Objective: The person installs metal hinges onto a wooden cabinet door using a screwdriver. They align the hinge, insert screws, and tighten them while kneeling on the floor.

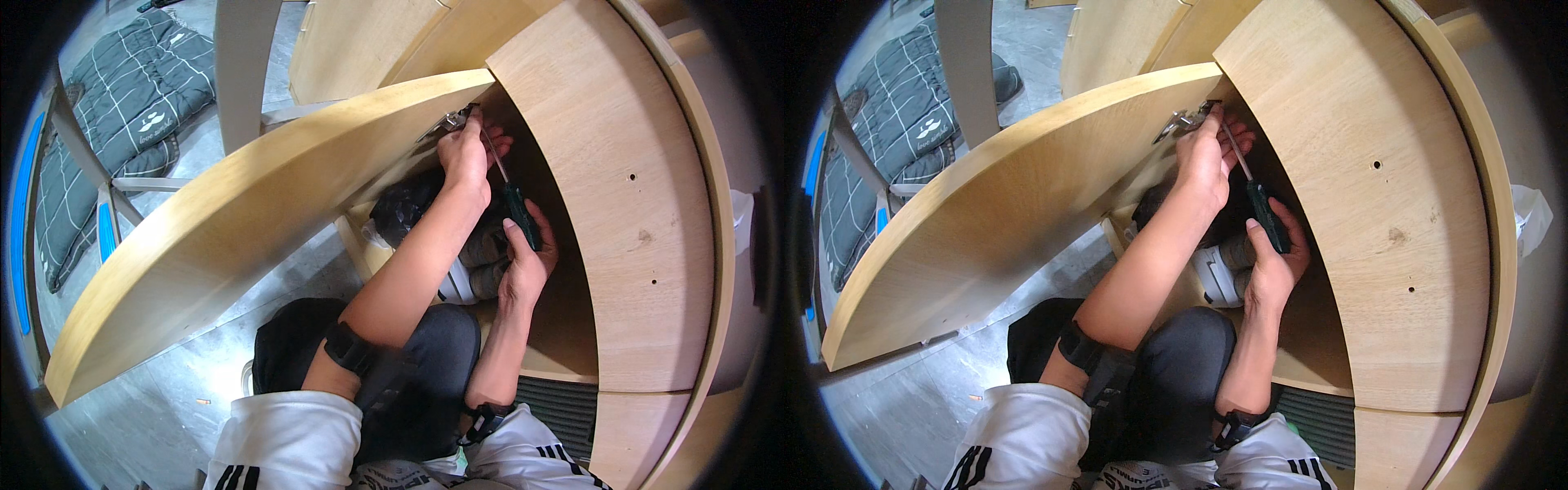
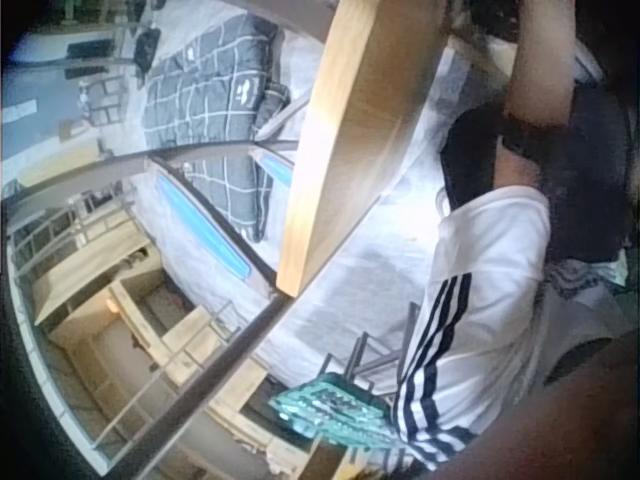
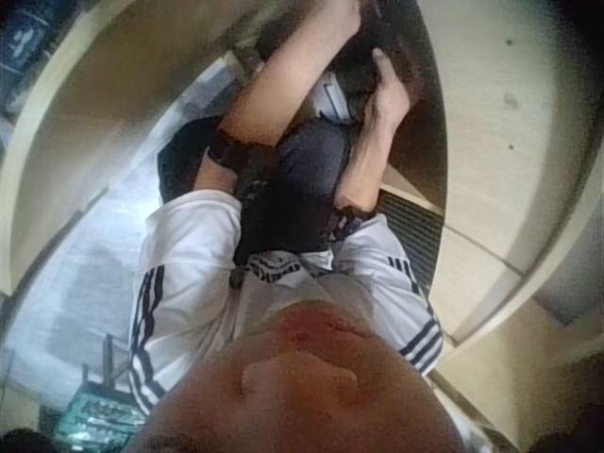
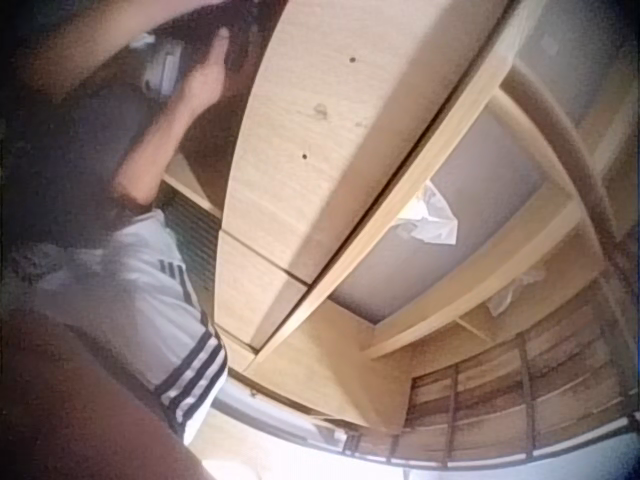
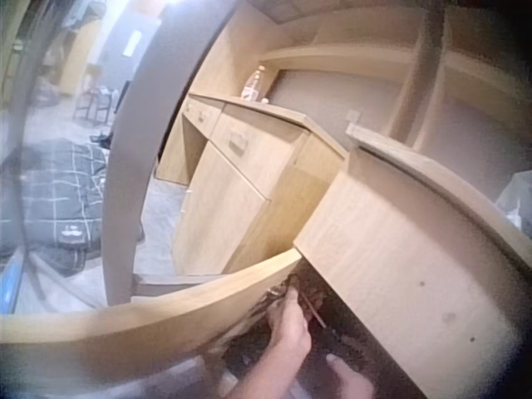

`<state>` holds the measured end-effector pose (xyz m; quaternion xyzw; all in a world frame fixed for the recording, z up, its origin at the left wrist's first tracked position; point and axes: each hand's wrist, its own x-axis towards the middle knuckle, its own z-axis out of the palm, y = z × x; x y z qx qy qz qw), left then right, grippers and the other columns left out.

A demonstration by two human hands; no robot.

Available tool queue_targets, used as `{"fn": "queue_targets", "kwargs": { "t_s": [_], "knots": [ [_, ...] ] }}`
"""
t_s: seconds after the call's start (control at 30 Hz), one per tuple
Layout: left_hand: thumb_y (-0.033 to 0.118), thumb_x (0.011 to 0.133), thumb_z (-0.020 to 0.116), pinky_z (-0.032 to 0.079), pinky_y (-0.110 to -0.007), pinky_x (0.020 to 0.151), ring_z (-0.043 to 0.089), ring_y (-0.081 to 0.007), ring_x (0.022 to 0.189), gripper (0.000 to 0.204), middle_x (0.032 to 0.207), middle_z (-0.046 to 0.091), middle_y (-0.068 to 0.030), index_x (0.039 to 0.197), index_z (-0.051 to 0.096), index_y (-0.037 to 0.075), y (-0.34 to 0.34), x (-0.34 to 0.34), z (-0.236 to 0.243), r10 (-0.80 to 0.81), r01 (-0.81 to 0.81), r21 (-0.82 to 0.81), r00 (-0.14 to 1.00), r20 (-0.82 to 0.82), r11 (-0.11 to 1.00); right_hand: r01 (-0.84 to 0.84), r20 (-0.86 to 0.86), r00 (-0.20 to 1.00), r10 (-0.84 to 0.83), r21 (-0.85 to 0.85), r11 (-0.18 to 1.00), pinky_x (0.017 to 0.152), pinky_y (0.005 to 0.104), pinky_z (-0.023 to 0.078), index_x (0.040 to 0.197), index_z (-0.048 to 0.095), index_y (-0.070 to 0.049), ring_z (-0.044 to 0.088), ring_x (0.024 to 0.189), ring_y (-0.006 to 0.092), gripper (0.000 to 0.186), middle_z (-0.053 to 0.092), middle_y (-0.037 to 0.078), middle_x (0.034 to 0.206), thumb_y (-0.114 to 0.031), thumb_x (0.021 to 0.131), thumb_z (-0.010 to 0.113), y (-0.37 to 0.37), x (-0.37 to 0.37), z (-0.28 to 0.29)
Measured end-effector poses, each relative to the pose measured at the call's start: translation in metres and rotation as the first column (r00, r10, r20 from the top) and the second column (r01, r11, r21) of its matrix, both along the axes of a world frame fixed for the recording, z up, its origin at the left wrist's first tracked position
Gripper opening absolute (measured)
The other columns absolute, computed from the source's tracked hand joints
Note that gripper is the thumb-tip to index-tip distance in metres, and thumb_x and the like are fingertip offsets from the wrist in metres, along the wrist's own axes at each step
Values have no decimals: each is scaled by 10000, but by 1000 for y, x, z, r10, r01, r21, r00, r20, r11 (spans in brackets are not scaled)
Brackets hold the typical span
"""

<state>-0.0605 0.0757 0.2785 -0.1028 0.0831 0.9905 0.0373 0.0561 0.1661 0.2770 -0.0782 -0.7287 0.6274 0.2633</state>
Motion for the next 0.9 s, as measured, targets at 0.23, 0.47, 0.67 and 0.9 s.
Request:
{"fn": "queue_targets", "kwargs": {
  "t_s": [0.23,0.47,0.67,0.9],
  "knots": [
    [241,935,554,521,-341,658,633,-224,728,208,828,626,-78,1010,582,49,-1,1,3,-19,18,37,1000,15,999,23,-34,999,-21,70,997,839,246,448,1059,649,-2,568,927,132,365,617,80,1062,91,709,698,6,-3,-8],
    [230,954,519,517,-321,648,630,-205,733,200,853,644,-98,1029,577,54,2,0,3,-14,13,149,1000,0,989,65,-63,997,-46,340,938,845,258,449,1150,591,-14,572,914,145,380,627,116,1035,-52,794,715,0,-1,1],
    [221,971,487,534,-330,669,635,-210,755,206,877,647,-114,1051,562,46,3,-3,3,-17,20,167,1000,-19,986,70,169,982,-87,101,992,860,264,445,1138,624,-25,581,909,140,371,647,95,1018,-44,780,719,1,5,9],
    [213,991,433,542,-336,691,637,-217,782,226,931,644,-120,1094,542,44,3,-3,1,13,-2,160,998,-69,987,26,-88,996,-13,154,988,822,226,444,1130,630,-11,579,888,120,415,637,77,1042,46,728,717,-1,-3,-7]
  ]
}}
